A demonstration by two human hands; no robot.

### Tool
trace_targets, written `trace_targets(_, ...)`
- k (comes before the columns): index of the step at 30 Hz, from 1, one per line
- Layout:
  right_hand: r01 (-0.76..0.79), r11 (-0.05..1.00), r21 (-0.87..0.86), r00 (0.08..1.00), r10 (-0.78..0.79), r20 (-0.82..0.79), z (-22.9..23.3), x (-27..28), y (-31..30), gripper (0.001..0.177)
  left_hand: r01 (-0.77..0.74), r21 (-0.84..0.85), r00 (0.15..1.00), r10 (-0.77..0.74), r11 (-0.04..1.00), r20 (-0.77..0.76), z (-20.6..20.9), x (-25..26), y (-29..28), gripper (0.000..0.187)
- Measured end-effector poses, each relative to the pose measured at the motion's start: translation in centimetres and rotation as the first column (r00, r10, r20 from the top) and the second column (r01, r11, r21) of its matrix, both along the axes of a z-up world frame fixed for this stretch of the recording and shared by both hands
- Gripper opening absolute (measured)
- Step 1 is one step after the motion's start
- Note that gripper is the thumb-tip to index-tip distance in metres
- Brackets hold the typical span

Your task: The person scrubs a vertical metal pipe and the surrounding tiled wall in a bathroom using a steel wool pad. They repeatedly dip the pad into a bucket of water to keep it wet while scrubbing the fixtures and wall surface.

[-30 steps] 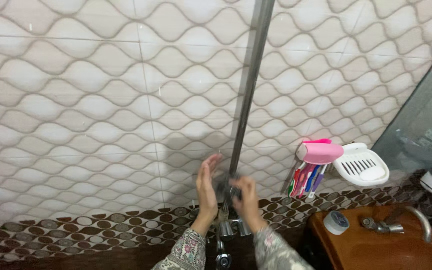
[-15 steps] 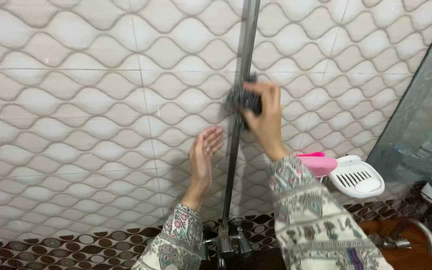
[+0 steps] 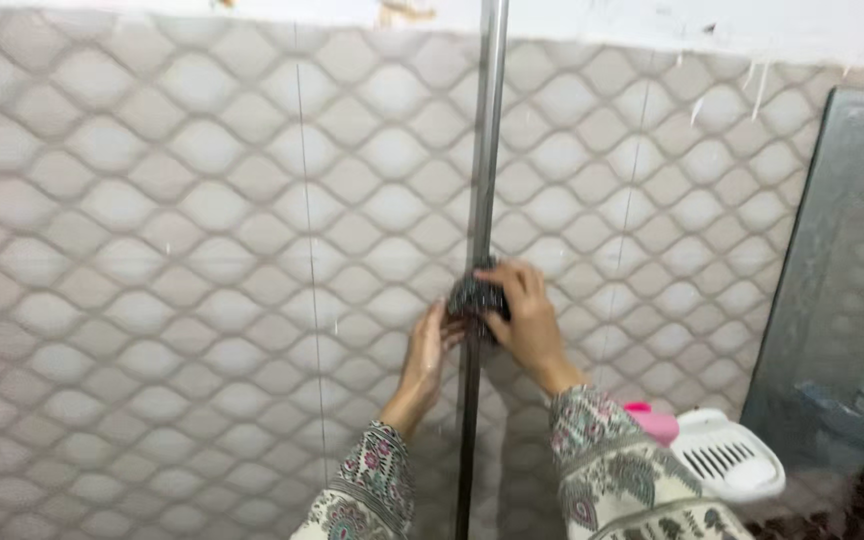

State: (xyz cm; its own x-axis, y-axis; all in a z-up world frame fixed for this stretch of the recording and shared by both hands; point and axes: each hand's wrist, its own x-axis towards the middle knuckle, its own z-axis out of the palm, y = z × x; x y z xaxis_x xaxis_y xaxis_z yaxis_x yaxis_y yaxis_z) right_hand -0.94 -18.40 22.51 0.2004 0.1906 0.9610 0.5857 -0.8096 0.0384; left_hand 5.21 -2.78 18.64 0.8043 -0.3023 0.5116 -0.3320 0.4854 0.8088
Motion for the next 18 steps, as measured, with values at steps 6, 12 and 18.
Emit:
trace_targets(6,0.02,1.0,0.003,1.0,-0.02,-0.024,4.8,-2.7,1.2,0.054,0.041,-0.134,0.991,-0.057,0.99,-0.118,2.5,0.7,-1.9,0.071)
trace_targets(12,-0.056,0.997,0.044,0.994,0.06,-0.092,-0.8,-4.1,1.4,0.05,0.026,-0.086,0.997,-0.032,0.996,-0.068,1.1,-1.2,-0.6,0.086)
trace_targets(18,0.021,0.985,0.17,1.0,-0.018,-0.017,6.1,-2.1,1.6,0.043,-0.072,0.114,0.996,0.076,0.991,-0.036,3.2,-0.6,-0.3,0.081)
